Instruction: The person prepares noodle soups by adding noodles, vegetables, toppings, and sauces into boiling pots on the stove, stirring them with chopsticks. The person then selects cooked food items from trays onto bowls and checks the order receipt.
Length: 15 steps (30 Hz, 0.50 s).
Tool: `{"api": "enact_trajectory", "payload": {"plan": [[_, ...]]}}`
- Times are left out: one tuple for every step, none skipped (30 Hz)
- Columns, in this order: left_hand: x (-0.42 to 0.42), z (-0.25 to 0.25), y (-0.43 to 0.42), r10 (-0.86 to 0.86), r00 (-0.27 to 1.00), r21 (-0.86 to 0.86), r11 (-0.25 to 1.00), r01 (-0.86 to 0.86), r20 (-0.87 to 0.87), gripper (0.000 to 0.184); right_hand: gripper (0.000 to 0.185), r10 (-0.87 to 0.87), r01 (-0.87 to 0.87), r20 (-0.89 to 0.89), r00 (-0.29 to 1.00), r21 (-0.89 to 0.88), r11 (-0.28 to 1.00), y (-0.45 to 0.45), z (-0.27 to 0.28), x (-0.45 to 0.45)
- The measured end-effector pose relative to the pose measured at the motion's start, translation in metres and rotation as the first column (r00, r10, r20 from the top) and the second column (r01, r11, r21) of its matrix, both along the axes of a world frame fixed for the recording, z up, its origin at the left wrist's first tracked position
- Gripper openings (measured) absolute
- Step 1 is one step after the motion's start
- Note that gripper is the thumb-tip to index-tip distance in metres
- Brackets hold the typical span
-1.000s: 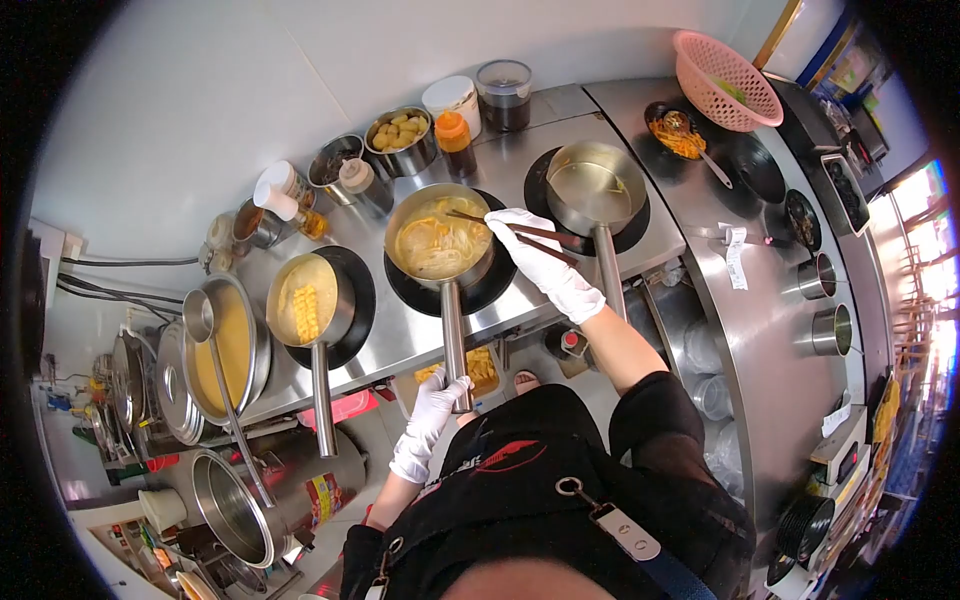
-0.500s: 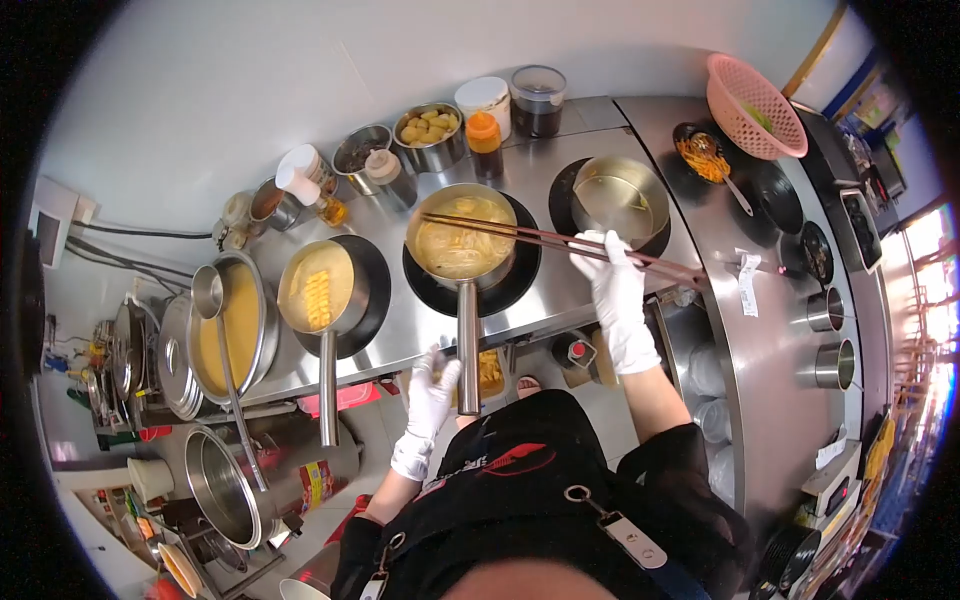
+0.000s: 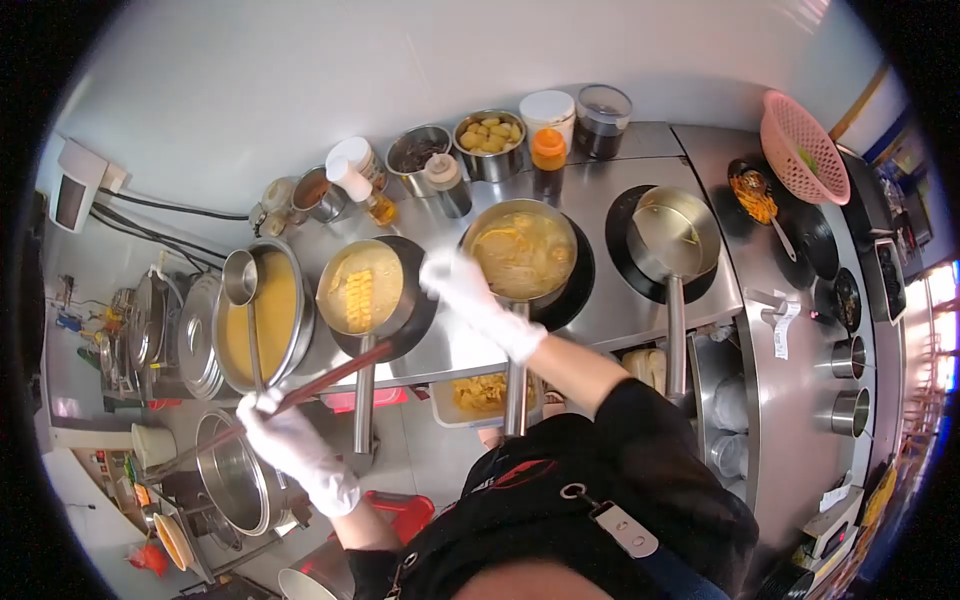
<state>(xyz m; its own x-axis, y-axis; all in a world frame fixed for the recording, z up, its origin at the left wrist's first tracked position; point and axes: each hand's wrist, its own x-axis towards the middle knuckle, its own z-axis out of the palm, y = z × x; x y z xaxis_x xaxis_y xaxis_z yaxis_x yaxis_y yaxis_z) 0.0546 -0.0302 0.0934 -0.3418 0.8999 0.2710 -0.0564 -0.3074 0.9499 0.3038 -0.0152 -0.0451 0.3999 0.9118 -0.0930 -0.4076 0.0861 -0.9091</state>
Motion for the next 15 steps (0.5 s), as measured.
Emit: {"api": "enact_trajectory", "payload": {"plan": [[-0.014,0.008,0.0,-0.054,0.97,0.076,0.996,0.037,0.239,0.018,0.035,-0.228,0.239,0.398,0.889,0.022,0.971,0.038,-0.017,0.011],[-0.021,0.012,-0.004,-0.017,0.978,0.063,0.998,0.004,0.208,0.018,0.061,-0.42,0.447,0.463,0.781,0.055,0.893,0.081,-0.038,0.022],[-0.027,0.013,-0.008,0.016,0.984,0.055,0.998,-0.026,0.177,0.018,0.084,-0.481,0.558,0.572,0.664,0.048,0.828,0.097,-0.014,0.029],[-0.035,0.008,-0.011,0.026,0.977,0.018,0.999,-0.03,0.213,0.02,0.096,-0.519,0.711,0.675,0.525,-0.013,0.703,0.133,-0.043,0.038],[-0.043,0.002,-0.015,0.027,0.977,0.025,0.999,-0.033,0.212,0.02,0.105,-0.507,0.75,0.696,0.509,-0.07,0.658,0.152,-0.057,0.047],[-0.05,-0.006,-0.018,0.046,0.989,-0.055,0.998,-0.039,0.137,0.021,0.104,-0.539,0.783,0.685,0.49,-0.073,0.618,0.161,-0.063,0.049],[-0.056,-0.011,-0.019,0.062,0.996,-0.134,0.989,-0.054,0.06,0.023,0.104,-0.57,0.812,0.674,0.47,-0.076,0.579,0.171,-0.068,0.051],[-0.062,-0.013,-0.021,0.068,0.996,-0.125,0.99,-0.06,0.059,0.023,0.102,-0.621,0.818,0.634,0.461,-0.034,0.574,0.181,-0.074,0.053],[-0.068,-0.015,-0.024,0.044,0.985,-0.179,0.984,-0.014,0.166,0.024,0.101,-0.663,0.823,0.594,0.456,0.002,0.568,0.188,-0.082,0.055],[-0.074,-0.017,-0.026,0.031,0.962,-0.232,0.972,0.034,0.273,0.025,0.088,-0.681,0.849,0.639,0.359,0.08,0.523,0.192,-0.082,0.055],[-0.079,-0.019,-0.025,0.048,0.962,-0.239,0.971,0.019,0.269,0.025,0.088,-0.67,0.841,0.643,0.371,0.074,0.536,0.192,-0.083,0.056],[-0.084,-0.02,-0.024,0.081,0.966,-0.248,0.969,-0.018,0.247,0.025,0.081,-0.683,0.814,0.593,0.426,0.078,0.575,0.191,-0.078,0.056],[-0.089,-0.021,-0.023,0.112,0.968,-0.256,0.965,-0.051,0.226,0.025,0.074,-0.691,0.787,0.541,0.478,0.084,0.611,0.193,-0.078,0.057],[-0.098,-0.022,-0.023,0.103,0.973,-0.255,0.966,-0.048,0.206,0.024,0.065,-0.7,0.788,0.558,0.445,0.127,0.602,0.193,-0.079,0.054],[-0.104,-0.021,-0.023,0.11,0.972,-0.269,0.962,-0.051,0.207,0.024,0.065,-0.69,0.786,0.569,0.446,0.12,0.607,0.191,-0.079,0.049]]}}
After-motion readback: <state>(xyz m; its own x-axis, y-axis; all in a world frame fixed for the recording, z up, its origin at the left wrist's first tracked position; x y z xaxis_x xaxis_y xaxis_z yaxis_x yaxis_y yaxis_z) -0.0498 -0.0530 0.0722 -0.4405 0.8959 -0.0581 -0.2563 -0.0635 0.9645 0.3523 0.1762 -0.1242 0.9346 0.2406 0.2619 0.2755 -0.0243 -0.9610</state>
